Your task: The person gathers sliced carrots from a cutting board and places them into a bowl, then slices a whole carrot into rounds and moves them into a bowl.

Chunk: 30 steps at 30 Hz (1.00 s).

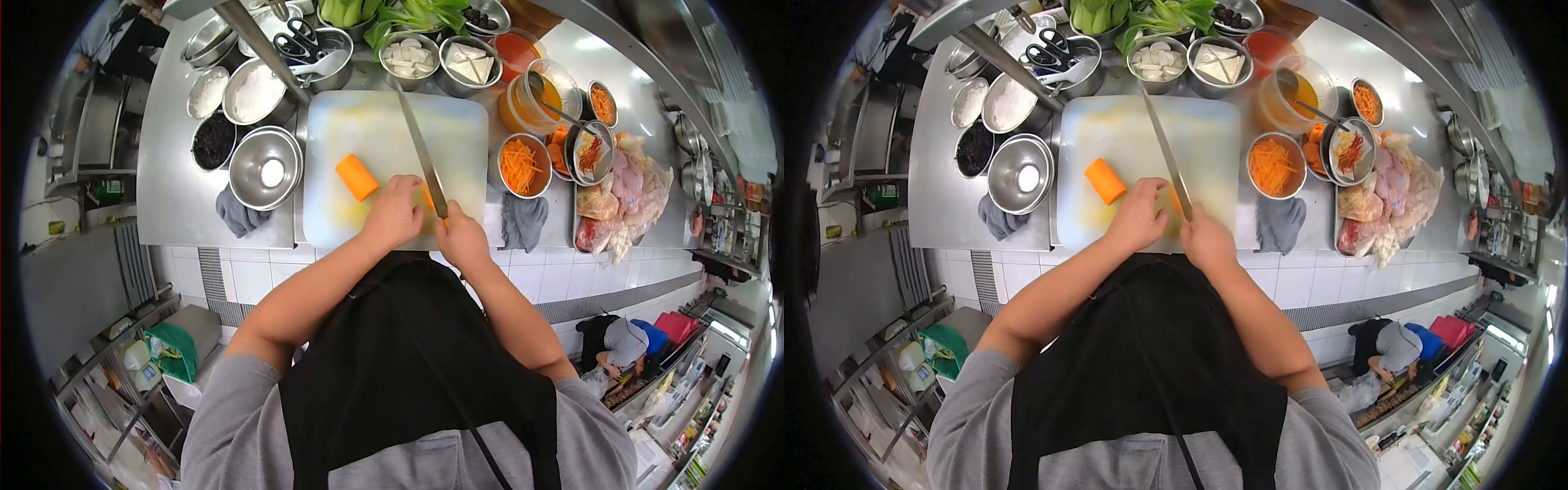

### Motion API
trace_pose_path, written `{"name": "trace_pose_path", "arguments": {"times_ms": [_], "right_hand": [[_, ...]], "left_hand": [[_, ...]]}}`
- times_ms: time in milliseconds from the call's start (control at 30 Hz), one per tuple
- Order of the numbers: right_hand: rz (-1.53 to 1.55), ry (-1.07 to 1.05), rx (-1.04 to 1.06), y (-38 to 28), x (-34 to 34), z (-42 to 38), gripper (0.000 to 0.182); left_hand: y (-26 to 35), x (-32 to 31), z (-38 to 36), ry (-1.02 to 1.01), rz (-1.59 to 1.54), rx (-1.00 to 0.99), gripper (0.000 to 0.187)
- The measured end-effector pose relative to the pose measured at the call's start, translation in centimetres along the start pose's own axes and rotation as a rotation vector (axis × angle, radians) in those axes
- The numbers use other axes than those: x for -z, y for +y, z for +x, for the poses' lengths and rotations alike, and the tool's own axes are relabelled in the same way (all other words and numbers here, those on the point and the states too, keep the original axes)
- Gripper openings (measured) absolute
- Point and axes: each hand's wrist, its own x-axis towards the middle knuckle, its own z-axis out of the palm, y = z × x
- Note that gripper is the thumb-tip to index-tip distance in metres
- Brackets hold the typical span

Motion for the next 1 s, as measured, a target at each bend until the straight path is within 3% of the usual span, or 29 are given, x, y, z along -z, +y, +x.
{"name": "trace_pose_path", "arguments": {"times_ms": [33,100,133,167,200,233,300,333,367,433,567,633,667,733,767,833,900,1000], "right_hand": [[0.102,0.044,0.031,0.6,0.1,-0.6,0.028],[0.210,0.094,0.059,0.4,1.0,-1.1,0.030],[0.446,-0.026,-0.032,-0.6,2.7,-1.4,0.031],[0.684,-0.147,-0.122,-1.2,3.6,-1.6,0.032],[0.693,-0.140,-0.124,-1.0,3.5,-1.4,0.032],[0.769,-0.212,-0.085,-0.6,3.5,-1.0,0.033],[0.851,-0.272,-0.050,0.1,3.4,-0.4,0.033],[0.885,-0.303,-0.056,0.3,3.4,-0.3,0.032],[0.919,-0.335,-0.060,0.6,3.2,-0.3,0.031],[0.981,-0.283,-0.086,1.8,3.0,-0.4,0.031],[0.977,-0.171,-0.091,6.0,3.2,-2.3,0.026],[0.830,-0.133,-0.104,9.3,2.1,-4.4,0.024],[0.675,-0.103,-0.115,11.0,1.1,-5.7,0.023],[0.768,-0.152,-0.237,13.8,-1.0,-8.3,0.024],[0.854,-0.206,-0.359,14.6,-1.8,-9.2,0.026],[0.932,-0.272,-0.404,15.2,-2.8,-10.8,0.027],[1.010,-0.333,-0.450,15.3,-3.0,-11.0,0.028],[0.727,-0.302,-0.253,14.2,-3.7,-10.0,0.029]], "left_hand": [[0.8,0.4,-0.4,-0.004,0.004,-0.005,0.049],[2.0,0.8,-0.7,0.008,-0.278,0.270,0.064],[1.8,0.4,-0.3,0.004,-0.272,0.265,0.064],[1.1,-0.3,0.2,0.051,-0.545,0.294,0.065],[1.3,-0.2,0.8,0.094,-0.819,0.321,0.066],[1.4,0.1,1.4,0.084,-0.813,0.316,0.066],[1.9,1.2,2.3,-0.164,-1.385,0.332,0.057],[2.8,1.9,2.5,-0.211,-1.399,0.393,0.045],[2.5,1.6,2.6,-0.221,-1.394,0.394,0.045],[1.2,0.8,2.9,-0.172,-1.170,0.545,0.033],[-0.3,1.0,2.1,-0.158,-1.153,0.578,0.022],[-0.3,1.2,1.8,-0.110,-0.587,0.490,0.026],[0.1,1.3,1.6,-0.116,-0.583,0.488,0.026],[1.0,1.7,1.3,-0.147,0.056,0.093,0.031],[1.0,1.4,1.6,-0.148,0.060,0.094,0.031],[0.5,0.4,2.4,-0.198,0.275,-0.239,0.038],[-0.3,-0.2,3.7,-0.224,0.286,-0.295,0.035],[-0.8,-0.6,5.2,-0.271,0.282,-0.358,0.030]]}}
